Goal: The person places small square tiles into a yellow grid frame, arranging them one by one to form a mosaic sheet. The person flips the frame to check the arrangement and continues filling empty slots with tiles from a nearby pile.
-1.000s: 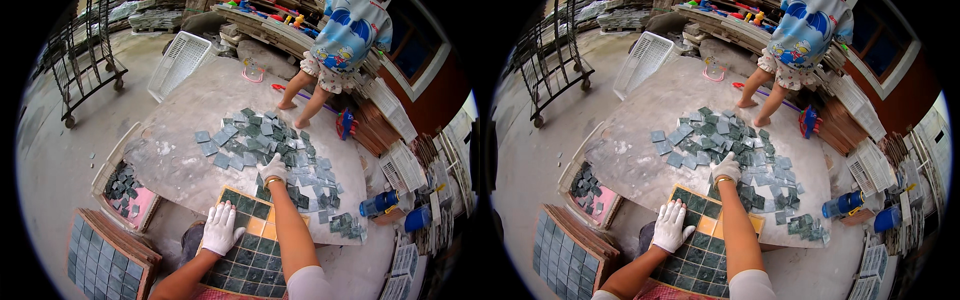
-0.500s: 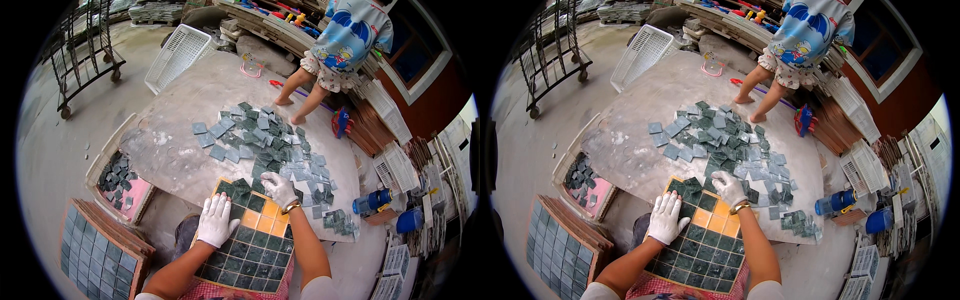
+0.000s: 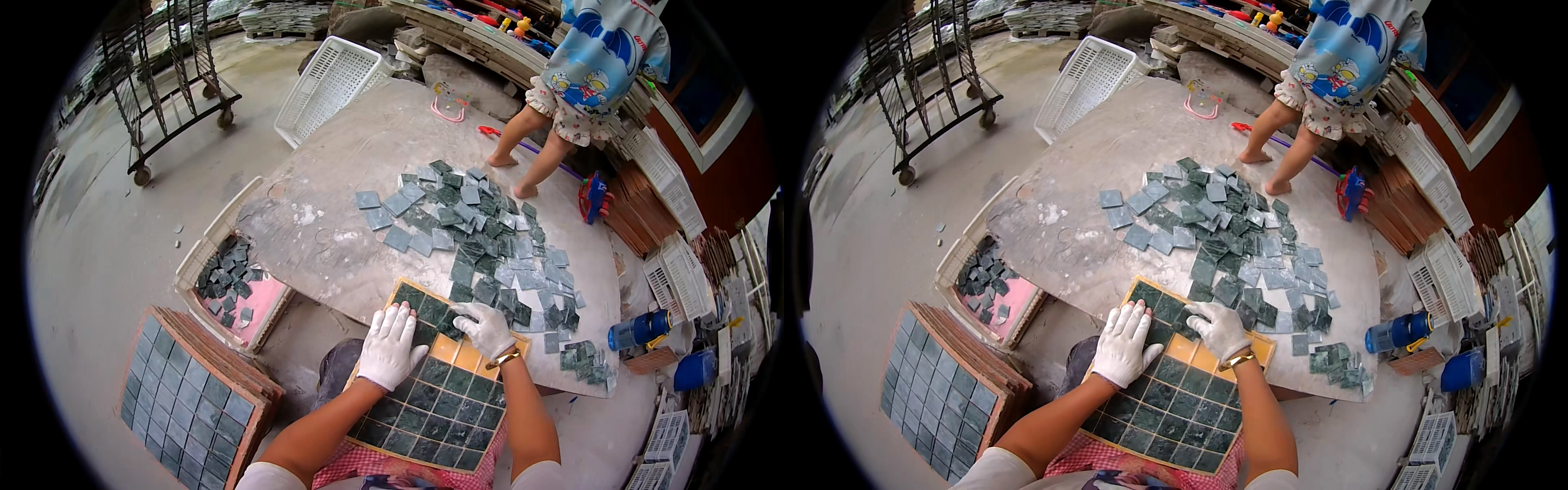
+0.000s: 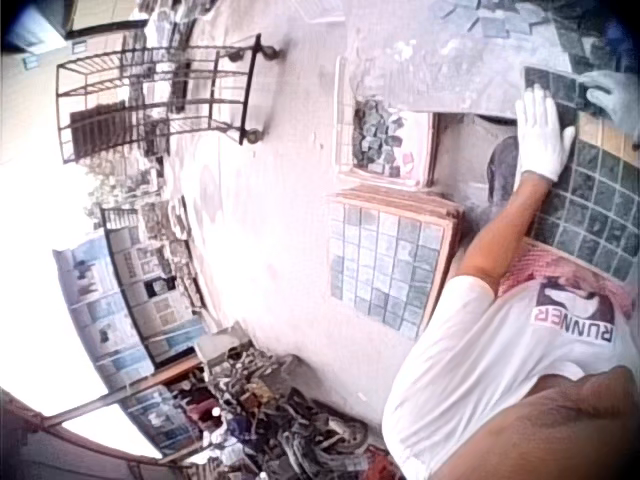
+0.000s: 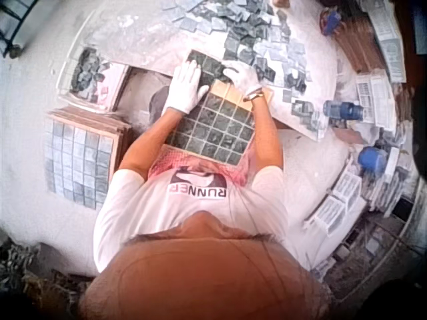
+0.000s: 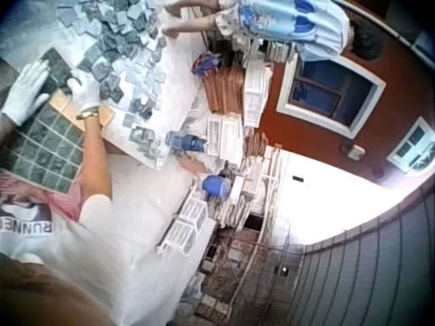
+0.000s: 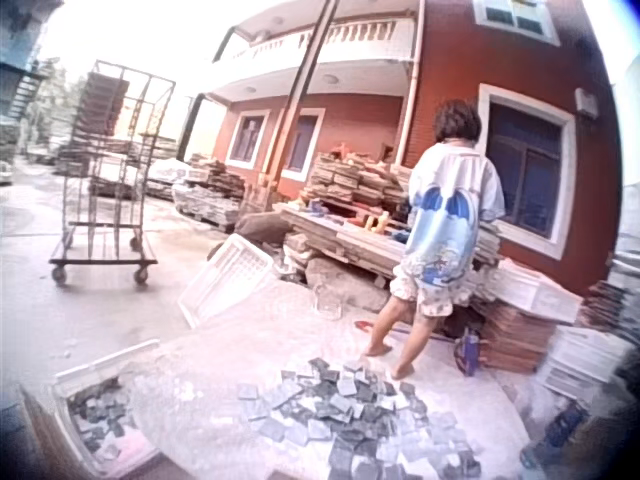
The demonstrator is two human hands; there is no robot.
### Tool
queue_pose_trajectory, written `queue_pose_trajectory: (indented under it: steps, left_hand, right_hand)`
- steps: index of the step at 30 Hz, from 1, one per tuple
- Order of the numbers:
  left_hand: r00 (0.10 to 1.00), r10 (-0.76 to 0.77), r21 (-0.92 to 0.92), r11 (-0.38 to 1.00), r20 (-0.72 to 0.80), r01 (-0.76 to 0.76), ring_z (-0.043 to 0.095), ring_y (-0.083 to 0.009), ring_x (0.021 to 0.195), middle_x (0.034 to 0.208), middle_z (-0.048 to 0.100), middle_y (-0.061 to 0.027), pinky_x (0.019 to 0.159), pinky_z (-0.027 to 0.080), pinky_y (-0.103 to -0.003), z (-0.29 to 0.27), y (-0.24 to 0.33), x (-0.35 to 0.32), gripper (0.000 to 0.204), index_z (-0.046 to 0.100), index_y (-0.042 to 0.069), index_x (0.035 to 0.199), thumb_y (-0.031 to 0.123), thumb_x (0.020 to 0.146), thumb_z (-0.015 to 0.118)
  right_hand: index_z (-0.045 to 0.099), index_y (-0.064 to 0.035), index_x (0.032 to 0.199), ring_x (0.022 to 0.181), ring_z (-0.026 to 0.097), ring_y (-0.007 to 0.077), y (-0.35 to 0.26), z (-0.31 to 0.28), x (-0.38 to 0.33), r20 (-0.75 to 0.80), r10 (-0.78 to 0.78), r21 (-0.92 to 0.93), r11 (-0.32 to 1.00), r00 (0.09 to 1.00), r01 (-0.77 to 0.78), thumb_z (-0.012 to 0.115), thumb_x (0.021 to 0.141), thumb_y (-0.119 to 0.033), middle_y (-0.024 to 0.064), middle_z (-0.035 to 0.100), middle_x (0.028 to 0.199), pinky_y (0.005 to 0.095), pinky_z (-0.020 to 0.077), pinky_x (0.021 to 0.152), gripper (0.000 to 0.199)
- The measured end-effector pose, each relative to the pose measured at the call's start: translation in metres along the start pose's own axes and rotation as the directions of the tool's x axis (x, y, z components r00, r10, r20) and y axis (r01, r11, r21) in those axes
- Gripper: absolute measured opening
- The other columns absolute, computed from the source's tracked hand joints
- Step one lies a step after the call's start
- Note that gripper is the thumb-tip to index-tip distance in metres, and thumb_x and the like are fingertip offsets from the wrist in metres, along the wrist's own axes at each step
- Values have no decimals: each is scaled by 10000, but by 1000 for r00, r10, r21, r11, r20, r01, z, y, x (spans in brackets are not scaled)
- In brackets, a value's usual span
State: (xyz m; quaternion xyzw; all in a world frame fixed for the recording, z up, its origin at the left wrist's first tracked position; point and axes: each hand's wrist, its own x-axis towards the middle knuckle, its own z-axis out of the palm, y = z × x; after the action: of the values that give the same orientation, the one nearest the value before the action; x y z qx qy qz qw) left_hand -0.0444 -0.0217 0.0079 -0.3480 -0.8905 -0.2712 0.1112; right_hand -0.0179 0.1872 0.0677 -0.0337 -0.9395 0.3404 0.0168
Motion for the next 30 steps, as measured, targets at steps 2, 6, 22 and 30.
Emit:
queue_pose_trajectory:
  steps: [2, 6, 22, 30]
  left_hand:
    - [1000, -10, 7, 1000, 6, 10, 399, -332, 1266, 1339, 465, -186, 1081, 266, -452, -3, -1, -3, 646, 477, -32, 1267, 379, 793, 630]
    - [1000, -17, -38, 999, -10, 17, 392, -330, 1274, 1337, 464, -188, 1084, 261, -450, -5, -1, -9, 613, 479, -38, 1255, 369, 816, 606]
    - [907, 385, -141, 920, 169, -365, 457, -255, 1247, 1302, 528, -109, 1074, 306, -426, 2, 10, -6, 489, 546, 53, 1236, 341, 843, 596]
    - [909, 372, -167, 924, 187, -343, 459, -254, 1249, 1309, 525, -93, 1063, 323, -433, 1, 8, -10, 494, 549, 73, 1243, 354, 840, 606]
  right_hand:
    - [643, -29, 1058, 961, 619, 310, -4, 1, -16, 119, -21, -11, 1000, 993, 22, 644, 803, -177, 159, 654, 1035, 357, 486, 823, 296]
    - [623, -51, 1066, 914, 608, 302, 0, 32, -39, -83, -11, -156, 988, 996, -2, 681, 782, -161, 120, 637, 980, 375, 483, 782, 310]
    - [660, -40, 1000, 917, 638, 301, 60, -6, 11, -389, 161, 23, 986, 907, -165, 627, 810, -182, 154, 667, 983, 357, 494, 809, 240]
    - [652, -49, 1051, 1037, 618, 298, 21, -31, 93, -256, 630, -395, 624, 733, -675, 736, 704, -496, 152, 641, 1115, 397, 504, 858, 572]
